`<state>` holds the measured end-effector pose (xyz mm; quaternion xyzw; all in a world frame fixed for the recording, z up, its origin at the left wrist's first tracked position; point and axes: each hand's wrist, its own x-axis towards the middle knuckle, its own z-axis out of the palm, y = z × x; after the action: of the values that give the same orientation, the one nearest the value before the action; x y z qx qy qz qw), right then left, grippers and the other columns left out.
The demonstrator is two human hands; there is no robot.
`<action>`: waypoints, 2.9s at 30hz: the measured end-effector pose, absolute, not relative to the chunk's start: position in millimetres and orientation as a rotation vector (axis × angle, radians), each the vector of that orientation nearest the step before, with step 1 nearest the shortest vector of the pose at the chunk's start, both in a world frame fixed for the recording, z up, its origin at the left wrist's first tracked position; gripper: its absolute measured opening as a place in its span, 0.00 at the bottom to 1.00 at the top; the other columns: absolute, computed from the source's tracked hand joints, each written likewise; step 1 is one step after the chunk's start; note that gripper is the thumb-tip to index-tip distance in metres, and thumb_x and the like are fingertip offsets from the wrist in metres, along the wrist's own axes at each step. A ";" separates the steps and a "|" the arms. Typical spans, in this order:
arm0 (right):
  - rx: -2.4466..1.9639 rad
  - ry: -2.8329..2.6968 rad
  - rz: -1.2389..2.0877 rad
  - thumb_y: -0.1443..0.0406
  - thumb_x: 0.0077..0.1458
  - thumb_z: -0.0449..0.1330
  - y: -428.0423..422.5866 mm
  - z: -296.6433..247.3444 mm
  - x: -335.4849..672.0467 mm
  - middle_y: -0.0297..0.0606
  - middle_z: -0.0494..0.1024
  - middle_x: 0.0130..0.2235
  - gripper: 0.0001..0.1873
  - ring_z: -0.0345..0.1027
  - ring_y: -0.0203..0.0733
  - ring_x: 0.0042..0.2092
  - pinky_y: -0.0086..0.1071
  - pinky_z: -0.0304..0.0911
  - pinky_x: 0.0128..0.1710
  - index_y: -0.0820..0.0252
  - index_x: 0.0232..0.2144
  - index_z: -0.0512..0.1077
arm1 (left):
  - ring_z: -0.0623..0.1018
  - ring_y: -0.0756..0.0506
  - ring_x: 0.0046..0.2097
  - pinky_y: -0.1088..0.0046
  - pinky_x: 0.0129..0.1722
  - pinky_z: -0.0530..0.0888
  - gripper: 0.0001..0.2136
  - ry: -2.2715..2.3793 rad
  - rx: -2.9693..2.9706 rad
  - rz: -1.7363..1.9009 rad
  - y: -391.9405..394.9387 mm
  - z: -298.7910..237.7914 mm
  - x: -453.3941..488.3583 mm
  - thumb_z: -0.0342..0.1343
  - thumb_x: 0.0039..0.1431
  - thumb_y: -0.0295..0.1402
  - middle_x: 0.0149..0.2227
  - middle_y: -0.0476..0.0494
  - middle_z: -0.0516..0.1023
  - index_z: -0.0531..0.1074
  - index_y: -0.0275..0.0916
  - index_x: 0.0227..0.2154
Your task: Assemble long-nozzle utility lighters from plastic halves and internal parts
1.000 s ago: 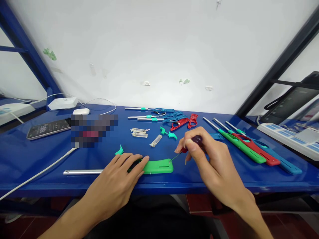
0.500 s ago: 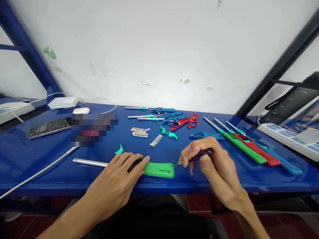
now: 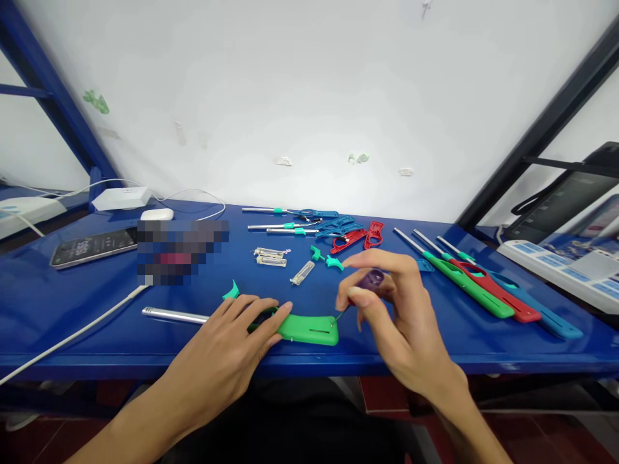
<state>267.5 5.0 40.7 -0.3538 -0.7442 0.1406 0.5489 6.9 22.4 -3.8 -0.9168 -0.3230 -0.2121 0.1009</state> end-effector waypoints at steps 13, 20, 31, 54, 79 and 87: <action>-0.848 -1.572 -0.001 0.69 0.61 0.70 5.5 54.2 248.6 0.33 0.82 0.36 0.07 0.75 0.44 0.39 0.38 0.71 0.35 0.50 0.39 0.82 | 0.77 0.32 0.51 0.46 0.49 0.78 0.19 -0.956 -2.707 -0.618 21.4 -2.6 7.4 0.42 0.78 0.30 0.53 0.34 0.79 0.69 0.33 0.64; -0.836 -1.517 0.197 0.67 0.62 0.69 8.1 55.1 251.9 0.32 0.82 0.36 0.08 0.76 0.43 0.36 0.38 0.72 0.35 0.48 0.42 0.80 | 0.77 0.31 0.51 0.45 0.48 0.78 0.19 -0.956 -2.706 -0.616 21.1 -2.5 7.2 0.41 0.78 0.30 0.52 0.34 0.79 0.69 0.33 0.64; -0.775 -1.644 0.122 0.71 0.63 0.67 7.4 51.8 252.3 0.34 0.81 0.36 0.14 0.72 0.46 0.38 0.41 0.69 0.34 0.44 0.45 0.82 | 0.77 0.31 0.51 0.45 0.49 0.78 0.19 -0.957 -2.713 -0.627 20.1 -4.0 6.3 0.44 0.77 0.29 0.53 0.33 0.79 0.69 0.34 0.64; -0.935 -1.705 0.056 0.67 0.64 0.67 -1.2 58.2 258.1 0.37 0.80 0.39 0.11 0.72 0.47 0.42 0.42 0.69 0.38 0.45 0.45 0.83 | 0.78 0.33 0.51 0.46 0.50 0.78 0.19 -0.958 -2.713 -0.621 20.8 -2.4 7.6 0.44 0.77 0.29 0.53 0.33 0.79 0.68 0.34 0.64; -0.985 -1.757 0.238 0.67 0.72 0.57 -4.6 53.9 258.6 0.37 0.81 0.46 0.17 0.75 0.47 0.45 0.42 0.71 0.40 0.42 0.55 0.79 | 0.77 0.33 0.50 0.47 0.49 0.78 0.19 -0.970 -2.720 -0.617 20.5 -0.8 7.1 0.43 0.78 0.30 0.53 0.33 0.79 0.68 0.34 0.65; -0.991 -1.760 0.068 0.66 0.68 0.61 -4.7 55.1 254.0 0.38 0.80 0.43 0.15 0.73 0.48 0.42 0.42 0.70 0.37 0.42 0.52 0.81 | 0.77 0.33 0.52 0.47 0.51 0.77 0.19 -0.991 -2.725 -0.606 19.0 0.2 6.9 0.42 0.78 0.31 0.54 0.34 0.78 0.67 0.35 0.65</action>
<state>254.0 -4.7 55.1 -0.4152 -0.7377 0.0283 0.5316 6.9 19.0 0.2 -0.9162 -0.3332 -0.2037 0.0898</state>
